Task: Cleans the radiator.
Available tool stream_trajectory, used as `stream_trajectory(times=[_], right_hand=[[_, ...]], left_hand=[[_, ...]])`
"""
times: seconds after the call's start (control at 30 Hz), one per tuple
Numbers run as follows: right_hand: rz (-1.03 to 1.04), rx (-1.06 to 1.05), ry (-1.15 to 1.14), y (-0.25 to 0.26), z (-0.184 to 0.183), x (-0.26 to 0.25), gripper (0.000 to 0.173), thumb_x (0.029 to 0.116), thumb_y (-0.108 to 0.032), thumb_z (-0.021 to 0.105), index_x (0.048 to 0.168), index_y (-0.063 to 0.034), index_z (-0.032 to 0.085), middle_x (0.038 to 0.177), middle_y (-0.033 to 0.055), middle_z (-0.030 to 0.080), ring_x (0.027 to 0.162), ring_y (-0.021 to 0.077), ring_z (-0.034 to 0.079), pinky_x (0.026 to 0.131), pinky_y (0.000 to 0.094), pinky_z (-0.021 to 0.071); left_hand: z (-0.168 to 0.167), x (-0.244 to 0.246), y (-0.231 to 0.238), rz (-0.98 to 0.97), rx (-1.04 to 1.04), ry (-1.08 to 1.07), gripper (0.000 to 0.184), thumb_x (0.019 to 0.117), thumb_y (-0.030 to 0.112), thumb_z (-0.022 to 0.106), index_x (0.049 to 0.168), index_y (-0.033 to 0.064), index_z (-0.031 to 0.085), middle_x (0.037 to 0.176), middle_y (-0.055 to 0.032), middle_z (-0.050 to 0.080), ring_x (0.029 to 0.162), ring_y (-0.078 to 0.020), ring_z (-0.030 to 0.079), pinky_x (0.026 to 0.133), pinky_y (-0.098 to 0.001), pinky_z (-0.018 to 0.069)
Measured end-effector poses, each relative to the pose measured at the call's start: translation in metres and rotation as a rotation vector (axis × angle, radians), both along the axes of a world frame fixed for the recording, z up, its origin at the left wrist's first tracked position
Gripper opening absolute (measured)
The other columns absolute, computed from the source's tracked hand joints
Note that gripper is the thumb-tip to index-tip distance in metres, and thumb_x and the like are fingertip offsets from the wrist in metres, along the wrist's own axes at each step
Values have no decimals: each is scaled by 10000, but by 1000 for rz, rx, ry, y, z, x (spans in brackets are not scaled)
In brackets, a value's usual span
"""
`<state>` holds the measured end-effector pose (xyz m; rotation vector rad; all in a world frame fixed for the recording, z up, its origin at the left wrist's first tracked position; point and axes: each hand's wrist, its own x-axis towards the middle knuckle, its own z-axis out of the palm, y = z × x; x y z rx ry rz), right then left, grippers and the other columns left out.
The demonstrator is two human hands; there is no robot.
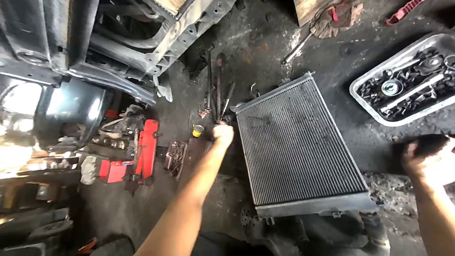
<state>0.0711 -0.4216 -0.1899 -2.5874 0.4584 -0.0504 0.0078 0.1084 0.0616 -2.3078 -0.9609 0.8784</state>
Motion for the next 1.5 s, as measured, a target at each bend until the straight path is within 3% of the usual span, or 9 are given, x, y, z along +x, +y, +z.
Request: stream_trajectory(times=[0.13, 0.33, 0.6, 0.77, 0.9, 1.03, 1.3, 1.4, 1.5], right_hand=[[-22, -7, 35, 10, 46, -2, 763, 881, -554, 490, 1424, -18, 467, 1548, 337, 339, 1471, 533, 272, 1125, 731, 217], [2, -46, -29, 11, 47, 1, 698, 892, -544, 491, 1350, -18, 525, 1504, 316, 410, 1432, 530, 336, 1103, 729, 246], [18, -33, -45, 10, 47, 0, 679, 899, -525, 503, 1332, -3, 526, 1482, 319, 433, 1414, 538, 353, 1085, 729, 265], [23, -29, -88, 9, 41, 2, 691, 870, -522, 506, 1319, 2, 546, 1470, 314, 460, 1396, 549, 380, 1062, 739, 286], [18, -33, -87, 9, 41, 1, 664, 879, -503, 506, 1311, 0, 553, 1465, 309, 468, 1387, 539, 396, 1055, 730, 299], [16, -36, -87, 10, 41, 2, 657, 879, -498, 512, 1309, -1, 552, 1471, 307, 463, 1392, 538, 392, 1056, 728, 302], [15, -37, -110, 10, 40, 3, 661, 875, -507, 515, 1295, 1, 561, 1457, 310, 476, 1376, 547, 405, 1035, 729, 311], [20, -45, -90, 10, 42, 3, 670, 891, -522, 498, 1311, -3, 544, 1476, 310, 451, 1388, 541, 387, 1050, 722, 296], [14, -41, -88, 10, 41, 3, 658, 875, -510, 513, 1305, -14, 560, 1471, 297, 469, 1392, 530, 398, 1053, 718, 307]], left_hand=[[15, -6, 13, -69, -44, 0, 443, 970, 215, 621, 1380, 49, 607, 1439, -308, 508, 1207, -491, 594, 918, -648, 519], [-52, -22, -148, -725, -674, -371, 486, 929, 79, 613, 1382, 246, 665, 1301, -257, 616, 1210, -407, 609, 935, -526, 556], [-89, -36, -250, -1625, -1160, -98, 218, 917, 239, 661, 1055, 116, 778, 1167, -139, 724, 1066, -318, 688, 832, -478, 550], [-77, 44, -200, -1396, -1020, -33, 298, 928, 146, 637, 1200, 75, 737, 1193, -200, 702, 1109, -383, 677, 815, -539, 564], [-72, 111, -163, -876, -601, -110, 550, 986, 260, 565, 1532, 272, 501, 1413, -265, 542, 1237, -452, 579, 866, -600, 532], [-86, 101, -183, -710, -545, -369, 509, 1044, 448, 518, 1441, 140, 599, 1386, -267, 563, 1250, -435, 578, 955, -580, 514], [-90, -12, -242, -973, -863, -319, 398, 940, 169, 633, 1315, 50, 690, 1232, -282, 661, 1032, -411, 707, 807, -494, 593], [-93, 25, -221, -1043, -767, -370, 374, 947, 166, 638, 1305, 83, 701, 1186, -266, 676, 956, -416, 715, 701, -522, 588], [-91, 105, -197, -649, -502, -360, 414, 1012, 258, 569, 1400, 126, 626, 1411, -262, 563, 1108, -435, 668, 848, -581, 563]])
